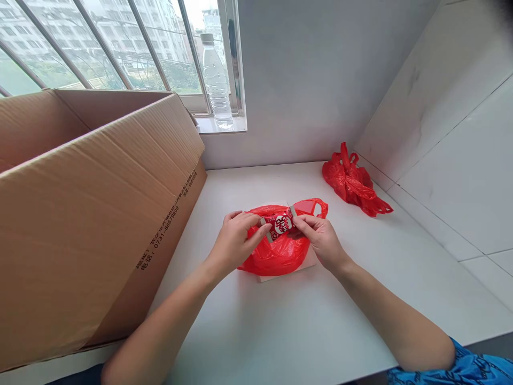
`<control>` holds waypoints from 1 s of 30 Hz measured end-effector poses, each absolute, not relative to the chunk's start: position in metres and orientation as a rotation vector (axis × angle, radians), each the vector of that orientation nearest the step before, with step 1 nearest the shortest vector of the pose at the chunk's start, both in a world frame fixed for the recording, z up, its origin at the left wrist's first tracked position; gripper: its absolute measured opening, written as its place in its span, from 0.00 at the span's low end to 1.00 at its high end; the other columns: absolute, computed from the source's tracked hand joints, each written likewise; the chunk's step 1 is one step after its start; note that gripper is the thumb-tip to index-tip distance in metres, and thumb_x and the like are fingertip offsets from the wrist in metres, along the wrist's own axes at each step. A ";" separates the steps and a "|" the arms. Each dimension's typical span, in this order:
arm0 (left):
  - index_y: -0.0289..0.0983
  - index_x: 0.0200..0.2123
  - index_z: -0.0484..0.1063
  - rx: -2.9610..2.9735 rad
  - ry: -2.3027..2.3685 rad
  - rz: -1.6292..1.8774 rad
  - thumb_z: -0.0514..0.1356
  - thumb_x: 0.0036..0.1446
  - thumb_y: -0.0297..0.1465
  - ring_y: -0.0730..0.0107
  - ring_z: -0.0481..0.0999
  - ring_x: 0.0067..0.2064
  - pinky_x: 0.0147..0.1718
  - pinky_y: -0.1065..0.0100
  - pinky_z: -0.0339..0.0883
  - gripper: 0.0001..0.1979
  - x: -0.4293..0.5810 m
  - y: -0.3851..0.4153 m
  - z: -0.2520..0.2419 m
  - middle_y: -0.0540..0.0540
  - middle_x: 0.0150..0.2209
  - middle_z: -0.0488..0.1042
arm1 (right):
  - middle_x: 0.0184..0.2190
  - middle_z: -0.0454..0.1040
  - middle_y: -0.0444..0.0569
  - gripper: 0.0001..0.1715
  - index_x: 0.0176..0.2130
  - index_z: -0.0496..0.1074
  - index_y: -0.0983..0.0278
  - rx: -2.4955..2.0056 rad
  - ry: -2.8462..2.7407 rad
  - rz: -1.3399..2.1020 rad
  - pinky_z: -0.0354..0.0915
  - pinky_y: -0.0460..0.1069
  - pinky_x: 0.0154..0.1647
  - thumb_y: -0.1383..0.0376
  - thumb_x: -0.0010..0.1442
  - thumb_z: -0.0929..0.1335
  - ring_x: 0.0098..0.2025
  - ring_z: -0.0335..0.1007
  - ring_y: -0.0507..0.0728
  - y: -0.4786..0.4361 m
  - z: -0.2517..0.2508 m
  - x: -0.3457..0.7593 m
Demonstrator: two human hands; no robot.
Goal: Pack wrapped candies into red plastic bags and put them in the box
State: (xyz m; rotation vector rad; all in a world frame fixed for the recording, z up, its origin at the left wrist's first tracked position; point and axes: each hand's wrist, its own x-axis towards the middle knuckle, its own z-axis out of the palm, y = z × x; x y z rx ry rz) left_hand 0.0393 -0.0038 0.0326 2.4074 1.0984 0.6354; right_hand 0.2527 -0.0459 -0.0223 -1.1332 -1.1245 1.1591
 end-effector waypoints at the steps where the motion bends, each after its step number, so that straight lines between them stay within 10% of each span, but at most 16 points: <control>1: 0.39 0.29 0.71 2.358 1.084 0.645 0.50 0.69 0.40 0.72 0.70 0.33 0.60 0.60 0.54 0.19 0.039 -0.004 0.033 0.53 0.30 0.76 | 0.30 0.77 0.45 0.20 0.34 0.77 0.61 -1.126 -1.107 1.190 0.73 0.53 0.41 0.47 0.59 0.70 0.33 0.76 0.56 -0.046 -0.023 0.252; 19: 0.41 0.34 0.73 2.358 1.046 0.558 0.54 0.67 0.40 0.70 0.76 0.40 0.61 0.57 0.54 0.13 0.038 -0.005 0.034 0.53 0.37 0.79 | 0.40 0.77 0.45 0.18 0.43 0.72 0.59 -1.083 -1.229 1.268 0.74 0.53 0.44 0.50 0.59 0.71 0.42 0.76 0.56 -0.052 -0.015 0.245; 24: 0.43 0.46 0.73 2.150 1.029 0.590 0.59 0.64 0.43 0.68 0.78 0.43 0.46 0.65 0.69 0.13 0.041 -0.011 0.037 0.50 0.44 0.79 | 0.40 0.78 0.45 0.12 0.43 0.74 0.57 -1.121 -1.471 1.183 0.72 0.55 0.45 0.54 0.62 0.70 0.42 0.76 0.58 -0.061 -0.010 0.242; 30: 0.37 0.34 0.68 1.721 0.948 0.643 0.63 0.60 0.42 0.73 0.74 0.28 0.28 0.71 0.69 0.14 0.045 -0.009 0.029 0.52 0.27 0.73 | 0.33 0.76 0.43 0.21 0.46 0.67 0.58 -1.090 -1.257 1.255 0.72 0.52 0.39 0.52 0.58 0.73 0.36 0.75 0.55 -0.058 -0.018 0.238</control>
